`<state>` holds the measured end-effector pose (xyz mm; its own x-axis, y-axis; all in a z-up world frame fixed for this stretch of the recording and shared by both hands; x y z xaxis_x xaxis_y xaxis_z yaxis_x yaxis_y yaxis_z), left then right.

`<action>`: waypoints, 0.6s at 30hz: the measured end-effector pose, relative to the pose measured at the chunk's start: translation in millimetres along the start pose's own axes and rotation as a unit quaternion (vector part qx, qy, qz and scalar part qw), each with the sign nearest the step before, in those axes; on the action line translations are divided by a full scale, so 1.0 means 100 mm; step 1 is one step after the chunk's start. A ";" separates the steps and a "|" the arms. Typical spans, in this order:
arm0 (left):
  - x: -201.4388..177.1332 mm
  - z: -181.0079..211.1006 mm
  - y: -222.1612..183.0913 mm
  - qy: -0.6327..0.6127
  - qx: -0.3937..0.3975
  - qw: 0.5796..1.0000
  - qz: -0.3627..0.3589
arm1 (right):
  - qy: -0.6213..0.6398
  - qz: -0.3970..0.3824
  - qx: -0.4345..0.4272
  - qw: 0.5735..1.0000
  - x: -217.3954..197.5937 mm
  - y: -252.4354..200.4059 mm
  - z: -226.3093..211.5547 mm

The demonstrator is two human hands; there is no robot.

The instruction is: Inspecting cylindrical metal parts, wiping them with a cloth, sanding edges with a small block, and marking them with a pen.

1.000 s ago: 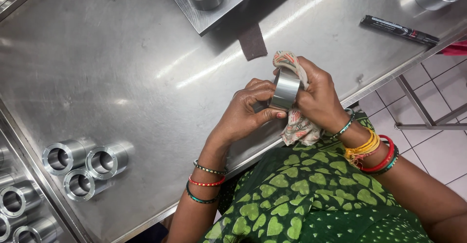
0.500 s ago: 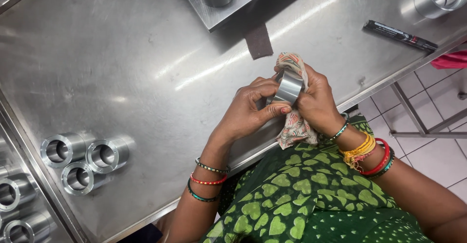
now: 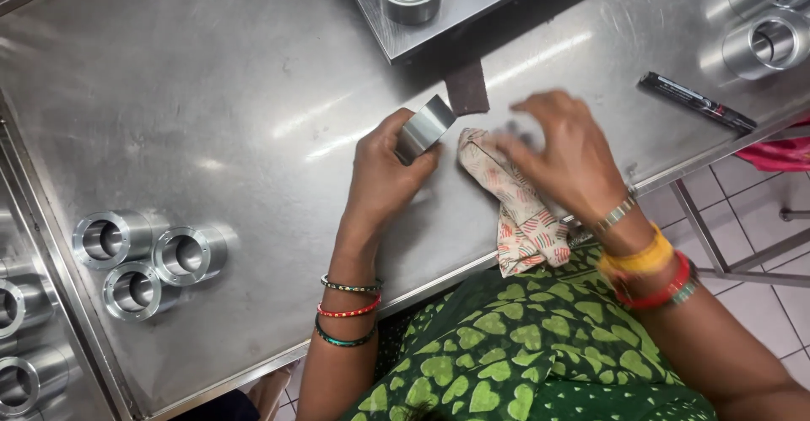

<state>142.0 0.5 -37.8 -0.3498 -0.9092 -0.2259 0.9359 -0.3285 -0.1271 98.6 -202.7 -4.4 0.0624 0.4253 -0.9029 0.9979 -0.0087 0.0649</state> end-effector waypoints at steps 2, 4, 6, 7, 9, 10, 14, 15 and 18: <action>-0.03 0.01 0.00 0.008 0.022 1.000 0.015 | -0.013 0.018 0.033 0.999 0.19 0.31 0.09; -0.03 0.00 0.02 0.017 0.045 0.998 0.029 | -0.024 0.037 0.068 0.997 0.34 0.55 0.08; 0.02 0.03 0.02 0.011 0.126 0.992 0.018 | -0.092 0.116 0.024 0.989 0.37 0.72 -0.16; 0.03 0.04 0.03 0.012 0.127 0.992 0.020 | -0.092 0.117 0.022 0.989 0.40 0.74 -0.14; 0.07 0.11 0.01 0.038 0.162 0.986 0.015 | 0.018 0.120 -0.029 0.992 0.46 0.79 -0.15; 0.06 0.12 0.00 0.036 0.160 0.986 0.019 | 0.017 0.117 -0.033 0.992 0.48 0.78 -0.04; 0.10 0.14 0.00 0.091 0.170 0.981 0.009 | 0.297 -0.019 0.037 0.954 0.41 0.62 0.29; 0.12 0.14 0.00 0.107 0.180 0.978 0.002 | 0.395 -0.085 0.103 0.909 0.40 0.51 0.33; 0.17 0.20 -0.05 0.106 0.203 0.973 -0.011 | 0.440 -0.129 0.096 0.883 0.14 0.20 0.23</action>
<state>132.7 -18.5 -21.3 -0.3296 -0.8416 -0.4278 0.8526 -0.4600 0.2481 120.1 -217.5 -25.2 -0.1233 0.9738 -0.1911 0.9666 0.0742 -0.2455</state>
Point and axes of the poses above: each hand's wrist, its own y-axis towards the middle knuckle, its own x-axis out of the palm, z = x × y, the point moved 8 cm from there along y, towards the middle knuckle, and after that the axes turned 2 degrees about -y, right-handed, at the moved point
